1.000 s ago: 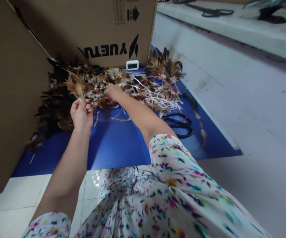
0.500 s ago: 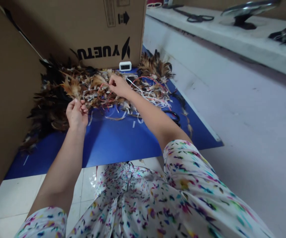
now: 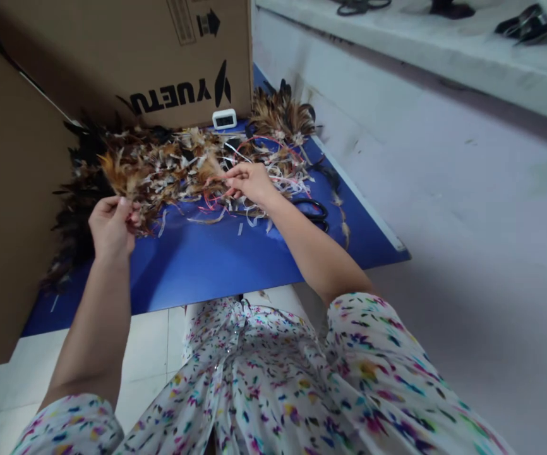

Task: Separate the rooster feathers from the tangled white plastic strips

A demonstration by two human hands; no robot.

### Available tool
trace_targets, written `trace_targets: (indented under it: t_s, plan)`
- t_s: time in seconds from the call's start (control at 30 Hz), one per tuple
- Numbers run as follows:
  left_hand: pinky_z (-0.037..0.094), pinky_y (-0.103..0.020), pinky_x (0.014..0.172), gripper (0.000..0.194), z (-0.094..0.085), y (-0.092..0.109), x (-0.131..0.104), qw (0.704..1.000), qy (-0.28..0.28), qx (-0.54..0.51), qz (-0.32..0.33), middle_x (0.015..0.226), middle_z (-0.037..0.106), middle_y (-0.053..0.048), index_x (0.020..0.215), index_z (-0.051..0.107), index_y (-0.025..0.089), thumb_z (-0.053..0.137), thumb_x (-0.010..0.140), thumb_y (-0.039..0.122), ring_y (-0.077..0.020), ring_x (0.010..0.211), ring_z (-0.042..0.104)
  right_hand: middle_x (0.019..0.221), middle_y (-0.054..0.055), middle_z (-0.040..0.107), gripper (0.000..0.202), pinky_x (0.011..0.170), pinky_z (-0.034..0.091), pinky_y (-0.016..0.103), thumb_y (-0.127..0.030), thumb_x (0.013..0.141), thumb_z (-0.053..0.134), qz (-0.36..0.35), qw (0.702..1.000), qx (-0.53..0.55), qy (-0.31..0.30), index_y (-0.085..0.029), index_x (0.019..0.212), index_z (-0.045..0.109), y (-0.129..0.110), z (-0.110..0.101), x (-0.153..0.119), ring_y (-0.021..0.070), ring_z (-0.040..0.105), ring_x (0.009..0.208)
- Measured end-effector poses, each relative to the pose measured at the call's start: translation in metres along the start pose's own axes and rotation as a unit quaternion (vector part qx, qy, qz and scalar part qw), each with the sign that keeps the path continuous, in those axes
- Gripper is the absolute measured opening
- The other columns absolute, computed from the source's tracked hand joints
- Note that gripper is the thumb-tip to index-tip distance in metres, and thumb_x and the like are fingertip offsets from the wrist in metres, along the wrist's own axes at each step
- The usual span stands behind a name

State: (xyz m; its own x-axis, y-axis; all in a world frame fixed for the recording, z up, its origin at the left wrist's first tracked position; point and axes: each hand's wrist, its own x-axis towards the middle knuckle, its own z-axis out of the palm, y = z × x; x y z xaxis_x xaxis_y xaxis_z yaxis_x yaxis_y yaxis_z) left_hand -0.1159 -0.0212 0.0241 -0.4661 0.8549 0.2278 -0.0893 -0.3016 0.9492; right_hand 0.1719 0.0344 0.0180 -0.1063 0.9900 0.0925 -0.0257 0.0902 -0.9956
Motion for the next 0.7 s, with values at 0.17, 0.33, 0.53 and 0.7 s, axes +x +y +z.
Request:
trace_targets:
  t_s: [0.17,0.33,0.53,0.7]
  plan:
    - [0.040,-0.021,0.038,0.030,-0.064,0.007,-0.023,0.991,0.038,0.113,0.053,0.060,0.071,0.000,0.083,0.057,0.017,0.076,0.061,0.022,-0.0098,0.038,0.050,0.062,0.000,0.068,0.018,0.048,0.051,0.021,0.001,0.082,0.063,0.009,0.999,0.038,0.017,-0.016,0.078,0.064,0.003,0.000,0.000,0.0113,0.066,0.055]
    - [0.042,-0.021,0.041,0.030,-0.111,0.012,-0.049,0.974,0.105,0.196,0.043,0.061,0.071,0.002,0.083,0.060,0.018,0.074,0.056,0.025,-0.0096,0.040,0.053,0.065,-0.001,0.068,0.018,0.046,0.050,0.020,0.001,0.083,0.064,0.019,0.999,0.050,0.012,-0.017,0.079,0.061,0.009,0.000,0.003,0.0109,0.066,0.054]
    - [0.049,-0.023,0.050,0.029,-0.141,0.008,-0.065,0.953,0.125,0.275,0.015,0.058,0.070,0.003,0.081,0.065,0.018,0.075,0.054,0.027,-0.0120,0.048,0.060,0.068,0.000,0.070,0.016,0.046,0.048,0.020,-0.003,0.086,0.063,0.032,0.999,0.031,-0.008,-0.018,0.080,0.060,0.009,0.001,0.000,0.0112,0.066,0.056]
    - [0.053,-0.029,0.056,0.023,-0.158,0.004,-0.075,0.939,0.112,0.323,0.025,0.064,0.073,0.005,0.082,0.070,0.025,0.078,0.061,0.032,-0.0142,0.052,0.062,0.070,0.002,0.070,0.014,0.050,0.050,0.023,-0.005,0.085,0.064,0.025,0.999,0.016,-0.015,-0.018,0.080,0.061,0.010,0.002,-0.001,0.0126,0.065,0.059]
